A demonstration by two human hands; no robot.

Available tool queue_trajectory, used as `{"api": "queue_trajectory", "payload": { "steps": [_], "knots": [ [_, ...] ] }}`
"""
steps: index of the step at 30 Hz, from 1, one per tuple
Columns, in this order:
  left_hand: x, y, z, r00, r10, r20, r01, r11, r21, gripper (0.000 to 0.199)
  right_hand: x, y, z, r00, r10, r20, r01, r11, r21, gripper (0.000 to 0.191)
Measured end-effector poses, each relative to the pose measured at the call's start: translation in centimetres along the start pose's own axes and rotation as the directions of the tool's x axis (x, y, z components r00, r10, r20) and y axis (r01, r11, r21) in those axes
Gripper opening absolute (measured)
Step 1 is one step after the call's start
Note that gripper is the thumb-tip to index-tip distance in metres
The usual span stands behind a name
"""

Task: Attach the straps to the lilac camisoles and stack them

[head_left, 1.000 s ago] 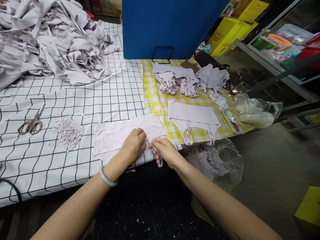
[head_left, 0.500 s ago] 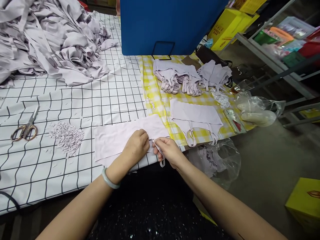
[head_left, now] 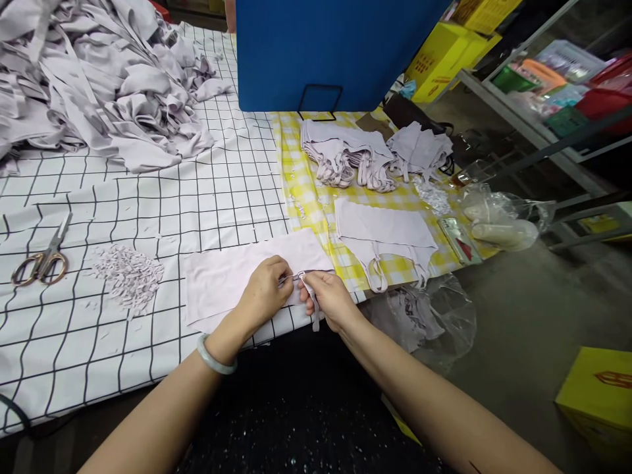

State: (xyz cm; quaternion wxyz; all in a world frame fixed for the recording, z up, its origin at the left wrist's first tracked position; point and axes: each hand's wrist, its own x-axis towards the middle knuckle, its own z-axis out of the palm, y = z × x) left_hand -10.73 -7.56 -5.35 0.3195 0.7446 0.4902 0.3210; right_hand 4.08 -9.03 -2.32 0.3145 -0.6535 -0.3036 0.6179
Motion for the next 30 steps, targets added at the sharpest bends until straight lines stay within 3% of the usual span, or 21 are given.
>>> {"api": "queue_trajectory", "payload": {
  "steps": [10, 15, 22, 30],
  "knots": [
    [0.15, 0.24, -0.35, 0.999, -0.03, 0.039, 0.031, 0.999, -0.028, 0.017, 0.33, -0.35, 0.17, 1.0, -0.022, 0.003, 0.022, 1.0, -0.016, 0.013],
    [0.25, 0.76, -0.27, 0.996, -0.092, 0.013, 0.093, 0.995, -0.022, 0.017, 0.07, -0.26, 0.21, 0.998, -0.055, -0.02, 0.056, 0.998, 0.027, 0.015],
    [0.3, 0.73, -0.32, 0.996, -0.086, 0.01, 0.086, 0.995, -0.04, 0.017, 0.27, 0.33, 0.44, 0.999, -0.043, -0.033, 0.044, 0.998, 0.044, 0.013],
    [0.25, 0.7, -0.24, 0.995, -0.101, 0.003, 0.101, 0.994, -0.032, 0.018, 0.11, -0.01, 0.72, 0.998, 0.001, 0.06, 0.001, 0.999, -0.033, 0.019]
  ]
}}
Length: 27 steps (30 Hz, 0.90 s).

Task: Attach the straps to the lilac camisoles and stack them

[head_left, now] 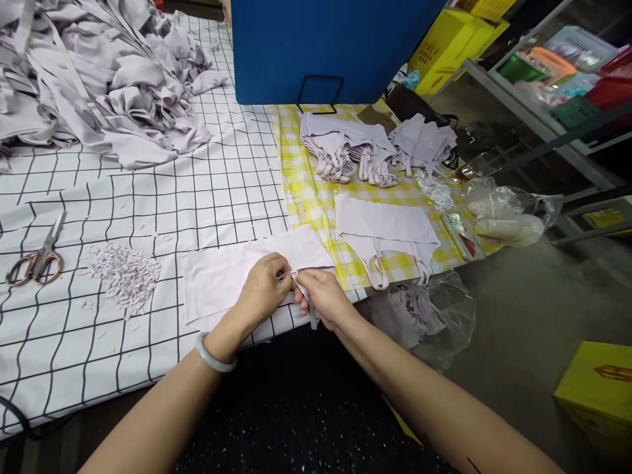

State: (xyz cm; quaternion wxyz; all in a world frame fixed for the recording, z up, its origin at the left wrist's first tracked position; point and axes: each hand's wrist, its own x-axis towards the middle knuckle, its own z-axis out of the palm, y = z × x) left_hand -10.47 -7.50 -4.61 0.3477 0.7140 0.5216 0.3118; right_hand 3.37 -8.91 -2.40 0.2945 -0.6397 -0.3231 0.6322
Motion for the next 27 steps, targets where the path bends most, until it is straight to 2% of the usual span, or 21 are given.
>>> {"api": "queue_trajectory", "payload": {
  "steps": [2, 5, 7, 9, 12, 15, 19, 22, 24, 25, 26, 27],
  "knots": [
    [0.0, -0.2, -0.4, 1.0, 0.018, 0.015, -0.018, 1.0, 0.001, 0.018, 0.0, -0.3, -0.4, 0.998, 0.051, 0.043, -0.05, 0.998, -0.029, 0.02],
    [0.2, -0.5, -1.5, 0.986, 0.121, 0.111, -0.118, 0.992, -0.035, 0.02, -0.9, -0.7, -1.4, 0.988, 0.098, 0.12, -0.093, 0.995, -0.044, 0.025],
    [0.6, -0.8, -2.0, 0.968, 0.201, 0.149, -0.201, 0.98, -0.017, 0.03, -2.3, -0.5, -2.2, 0.987, 0.069, 0.143, -0.061, 0.996, -0.059, 0.032],
    [1.0, -0.9, -1.8, 0.949, 0.249, 0.191, -0.269, 0.959, 0.085, 0.035, -4.2, 0.2, -2.9, 0.992, -0.007, 0.128, 0.02, 0.995, -0.101, 0.036],
    [1.7, -1.2, -0.7, 0.918, 0.25, 0.309, -0.339, 0.899, 0.279, 0.04, -7.2, 2.3, -3.8, 0.989, -0.127, 0.072, 0.138, 0.975, -0.174, 0.043],
    [2.0, -1.6, 0.5, 0.919, 0.215, 0.331, -0.348, 0.836, 0.424, 0.05, -9.0, 5.3, -4.2, 0.988, -0.156, 0.014, 0.156, 0.974, -0.166, 0.045],
    [2.0, -2.0, 1.4, 0.924, 0.202, 0.325, -0.347, 0.802, 0.487, 0.053, -8.5, 9.0, -4.3, 0.976, -0.209, -0.065, 0.202, 0.974, -0.106, 0.04],
    [2.6, -1.8, 1.3, 0.921, 0.19, 0.341, -0.345, 0.805, 0.484, 0.054, -7.5, 10.6, -4.5, 0.955, -0.276, -0.108, 0.268, 0.96, -0.088, 0.036],
    [2.9, -1.7, 0.2, 0.913, 0.172, 0.369, -0.334, 0.836, 0.435, 0.053, -7.5, 11.2, -5.0, 0.922, -0.359, -0.141, 0.346, 0.932, -0.109, 0.034],
    [2.8, -1.7, -0.8, 0.918, 0.172, 0.358, -0.316, 0.863, 0.395, 0.052, -7.8, 11.4, -5.4, 0.882, -0.433, -0.187, 0.409, 0.9, -0.153, 0.033],
    [2.4, -1.8, -2.0, 0.933, 0.182, 0.312, -0.291, 0.891, 0.348, 0.049, -8.1, 11.6, -5.8, 0.82, -0.519, -0.241, 0.474, 0.852, -0.221, 0.032],
    [1.7, -1.9, -3.5, 0.955, 0.198, 0.221, -0.26, 0.917, 0.302, 0.045, -8.4, 11.7, -6.1, 0.755, -0.597, -0.27, 0.524, 0.798, -0.297, 0.03]
  ]
}}
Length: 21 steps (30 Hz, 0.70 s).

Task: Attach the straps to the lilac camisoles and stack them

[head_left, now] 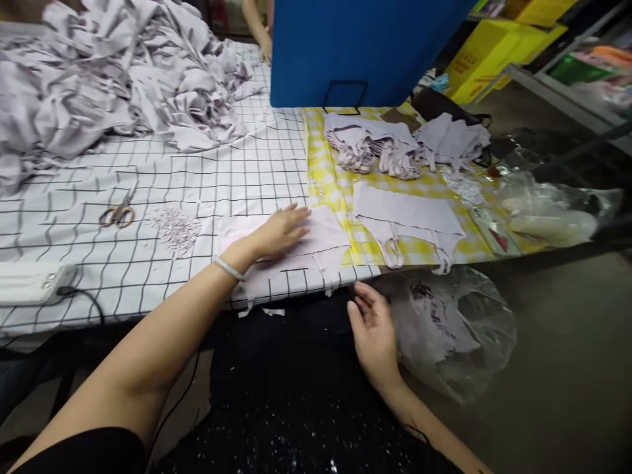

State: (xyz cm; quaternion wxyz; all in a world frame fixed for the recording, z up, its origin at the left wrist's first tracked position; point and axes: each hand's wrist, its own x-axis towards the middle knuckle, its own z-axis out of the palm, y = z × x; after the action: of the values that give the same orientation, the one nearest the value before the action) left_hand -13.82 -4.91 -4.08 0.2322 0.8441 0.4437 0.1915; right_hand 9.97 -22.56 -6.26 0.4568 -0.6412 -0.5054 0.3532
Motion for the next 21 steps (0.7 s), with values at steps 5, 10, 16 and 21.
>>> {"api": "queue_trajectory", "payload": {
  "steps": [5, 10, 16, 21],
  "knots": [
    [-9.2, 0.4, -3.3, 0.907, -0.067, -0.415, 0.015, 0.992, -0.128, 0.026, -0.7, -0.2, 3.1, 0.775, 0.117, 0.621, -0.153, 0.988, 0.005, 0.023],
    [-15.7, 2.0, -0.1, 0.969, -0.022, -0.245, -0.035, 0.974, -0.224, 0.044, -1.3, -0.9, 12.5, 0.526, 0.172, 0.833, -0.488, 0.863, 0.13, 0.04],
    [-17.1, 2.2, 1.2, 0.977, 0.0, -0.212, -0.042, 0.979, -0.198, 0.043, -1.7, -2.2, 10.7, 0.547, 0.069, 0.834, -0.172, 0.985, 0.032, 0.022],
    [-17.2, 2.0, 0.9, 0.981, -0.016, -0.192, -0.028, 0.973, -0.227, 0.03, -1.9, -1.9, 9.3, 0.547, 0.039, 0.836, -0.122, 0.992, 0.034, 0.021]
  ]
}}
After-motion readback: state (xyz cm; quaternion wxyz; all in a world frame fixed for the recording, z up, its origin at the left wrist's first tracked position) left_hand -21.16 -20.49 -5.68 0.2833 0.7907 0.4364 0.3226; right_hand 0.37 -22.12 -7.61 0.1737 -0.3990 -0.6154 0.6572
